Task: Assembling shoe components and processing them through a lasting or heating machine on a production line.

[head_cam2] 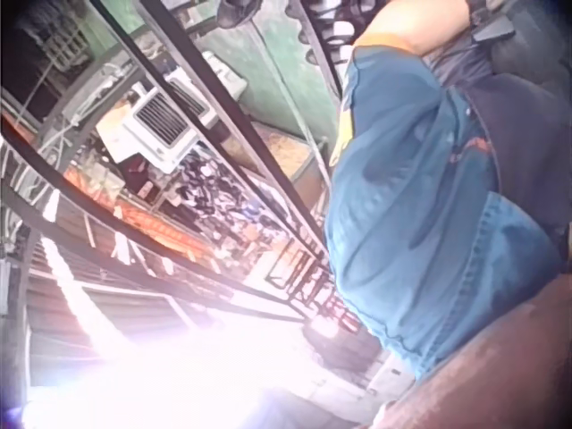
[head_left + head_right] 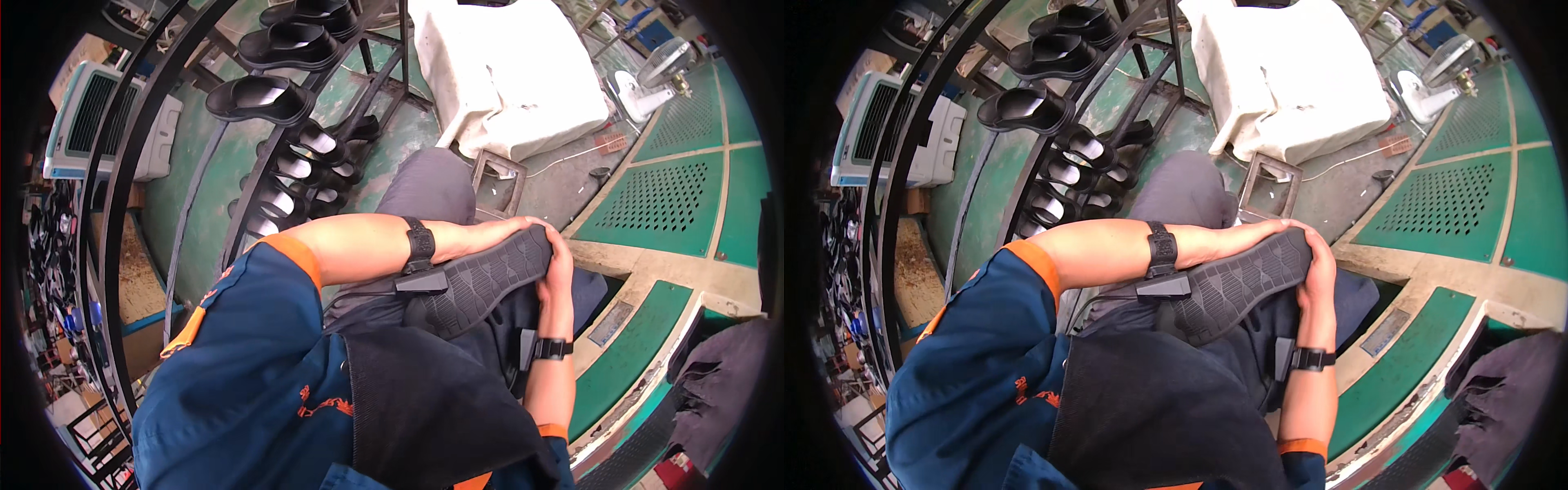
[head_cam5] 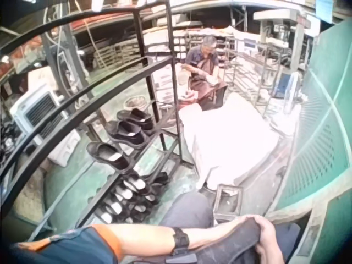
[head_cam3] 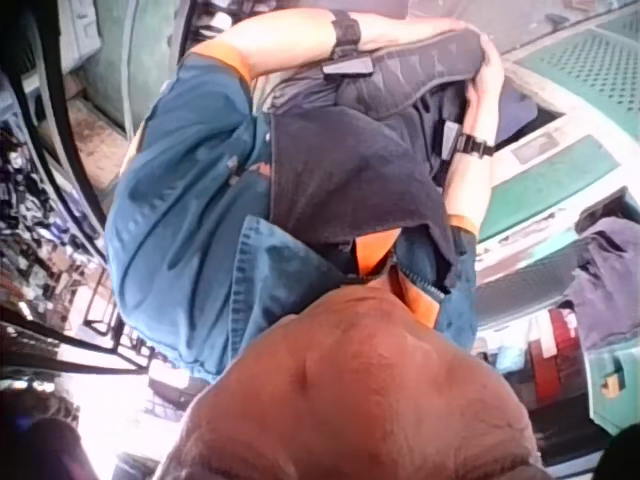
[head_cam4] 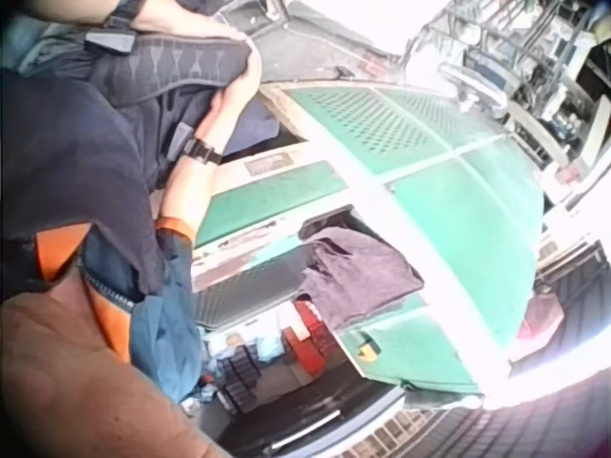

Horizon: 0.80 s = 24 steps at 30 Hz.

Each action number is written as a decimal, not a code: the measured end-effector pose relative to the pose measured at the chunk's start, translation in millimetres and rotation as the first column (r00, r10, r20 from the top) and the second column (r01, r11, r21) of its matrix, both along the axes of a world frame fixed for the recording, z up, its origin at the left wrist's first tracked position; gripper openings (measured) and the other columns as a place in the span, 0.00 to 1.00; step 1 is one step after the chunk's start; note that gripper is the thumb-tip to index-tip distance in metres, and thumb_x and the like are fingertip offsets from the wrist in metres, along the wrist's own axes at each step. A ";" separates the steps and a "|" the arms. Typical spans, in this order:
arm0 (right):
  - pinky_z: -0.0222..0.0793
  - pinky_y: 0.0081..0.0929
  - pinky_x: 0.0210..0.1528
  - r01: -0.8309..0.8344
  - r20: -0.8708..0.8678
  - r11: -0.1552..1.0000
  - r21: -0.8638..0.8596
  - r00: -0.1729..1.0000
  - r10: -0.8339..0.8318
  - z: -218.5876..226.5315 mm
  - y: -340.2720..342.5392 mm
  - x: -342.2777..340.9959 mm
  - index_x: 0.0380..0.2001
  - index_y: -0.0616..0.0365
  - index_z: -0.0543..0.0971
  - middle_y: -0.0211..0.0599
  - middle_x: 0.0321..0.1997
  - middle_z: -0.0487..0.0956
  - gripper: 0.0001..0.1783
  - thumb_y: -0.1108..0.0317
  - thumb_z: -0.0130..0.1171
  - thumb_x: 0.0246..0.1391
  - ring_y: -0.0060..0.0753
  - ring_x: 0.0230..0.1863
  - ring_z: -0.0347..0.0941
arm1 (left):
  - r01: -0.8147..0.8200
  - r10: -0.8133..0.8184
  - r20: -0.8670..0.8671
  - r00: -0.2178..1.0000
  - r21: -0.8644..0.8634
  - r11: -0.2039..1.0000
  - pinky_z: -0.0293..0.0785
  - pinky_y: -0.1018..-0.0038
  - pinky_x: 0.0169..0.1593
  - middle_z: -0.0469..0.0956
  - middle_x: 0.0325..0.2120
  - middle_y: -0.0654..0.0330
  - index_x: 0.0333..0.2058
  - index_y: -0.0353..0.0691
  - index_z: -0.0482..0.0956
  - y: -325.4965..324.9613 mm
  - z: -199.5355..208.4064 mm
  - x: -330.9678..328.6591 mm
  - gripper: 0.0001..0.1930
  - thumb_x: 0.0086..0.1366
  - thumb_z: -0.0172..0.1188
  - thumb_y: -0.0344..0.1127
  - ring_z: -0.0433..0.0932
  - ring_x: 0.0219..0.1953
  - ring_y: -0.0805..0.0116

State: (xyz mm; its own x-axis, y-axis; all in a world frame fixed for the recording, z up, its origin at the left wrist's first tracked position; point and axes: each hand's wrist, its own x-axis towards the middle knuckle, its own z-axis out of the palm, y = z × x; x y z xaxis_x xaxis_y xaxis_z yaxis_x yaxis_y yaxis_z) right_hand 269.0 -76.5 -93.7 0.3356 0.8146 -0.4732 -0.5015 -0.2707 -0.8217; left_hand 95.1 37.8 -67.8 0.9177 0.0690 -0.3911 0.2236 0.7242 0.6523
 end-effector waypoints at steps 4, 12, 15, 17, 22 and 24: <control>0.71 0.28 0.58 -0.150 -0.172 0.964 0.220 0.967 0.190 0.1 9.7 -6.0 0.49 0.70 0.80 0.46 0.49 0.83 0.24 0.61 0.47 0.61 0.36 0.50 0.79 | -0.211 0.192 -0.209 0.959 -0.074 0.975 0.76 0.78 0.40 0.82 0.35 0.65 0.46 0.45 0.82 2.4 -33.8 18.6 0.26 0.74 0.47 0.61 0.78 0.36 0.77; 0.72 0.23 0.50 0.050 -0.053 0.965 0.257 0.998 -0.037 7.8 -2.8 -30.3 0.42 0.68 0.82 0.39 0.41 0.84 0.21 0.60 0.47 0.62 0.30 0.42 0.79 | -0.293 0.283 -0.146 0.948 -0.047 0.955 0.77 0.77 0.42 0.83 0.40 0.62 0.49 0.43 0.83 -14.9 -16.4 15.5 0.23 0.72 0.55 0.56 0.80 0.38 0.75; 0.72 0.23 0.50 0.023 0.004 0.961 0.276 1.000 -0.026 17.2 -6.3 -30.7 0.42 0.67 0.82 0.39 0.42 0.84 0.21 0.59 0.47 0.65 0.28 0.44 0.79 | -0.244 0.230 -0.097 0.968 -0.167 0.955 0.77 0.79 0.43 0.82 0.40 0.63 0.48 0.43 0.81 -14.7 3.7 7.6 0.21 0.74 0.54 0.55 0.80 0.39 0.76; 0.72 0.26 0.54 -0.047 0.055 0.950 0.309 0.998 0.031 28.6 -8.6 -32.4 0.44 0.68 0.82 0.42 0.45 0.83 0.24 0.58 0.45 0.67 0.30 0.46 0.79 | -0.243 0.231 -0.094 0.968 -0.138 0.960 0.77 0.79 0.42 0.82 0.39 0.63 0.48 0.43 0.81 -17.3 13.6 6.5 0.21 0.74 0.53 0.54 0.80 0.39 0.76; 0.71 0.28 0.56 -0.080 0.216 0.902 0.424 0.976 -0.015 59.0 -5.2 -44.9 0.46 0.72 0.81 0.47 0.47 0.83 0.27 0.56 0.44 0.66 0.35 0.48 0.79 | -0.298 0.293 0.150 0.944 0.007 0.955 0.78 0.78 0.42 0.82 0.39 0.63 0.47 0.41 0.80 -17.9 13.4 2.9 0.21 0.74 0.54 0.55 0.80 0.39 0.76; 0.71 0.29 0.57 -0.055 0.134 0.923 0.381 0.991 0.004 45.1 -1.9 -33.8 0.46 0.73 0.81 0.50 0.47 0.84 0.31 0.52 0.43 0.66 0.37 0.47 0.80 | -0.250 0.255 0.116 0.960 -0.058 0.967 0.74 0.78 0.49 0.80 0.44 0.63 0.51 0.41 0.78 -12.5 7.6 3.4 0.21 0.75 0.51 0.53 0.78 0.44 0.74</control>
State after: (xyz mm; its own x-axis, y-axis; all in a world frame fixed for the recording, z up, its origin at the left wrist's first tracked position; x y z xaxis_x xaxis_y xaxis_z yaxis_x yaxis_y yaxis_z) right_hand 235.2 -78.4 -48.5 0.3455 0.9352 -0.0771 -0.3817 0.0650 -0.9220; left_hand 98.5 25.3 -60.2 0.9135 0.2903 -0.2851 -0.0491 0.7742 0.6310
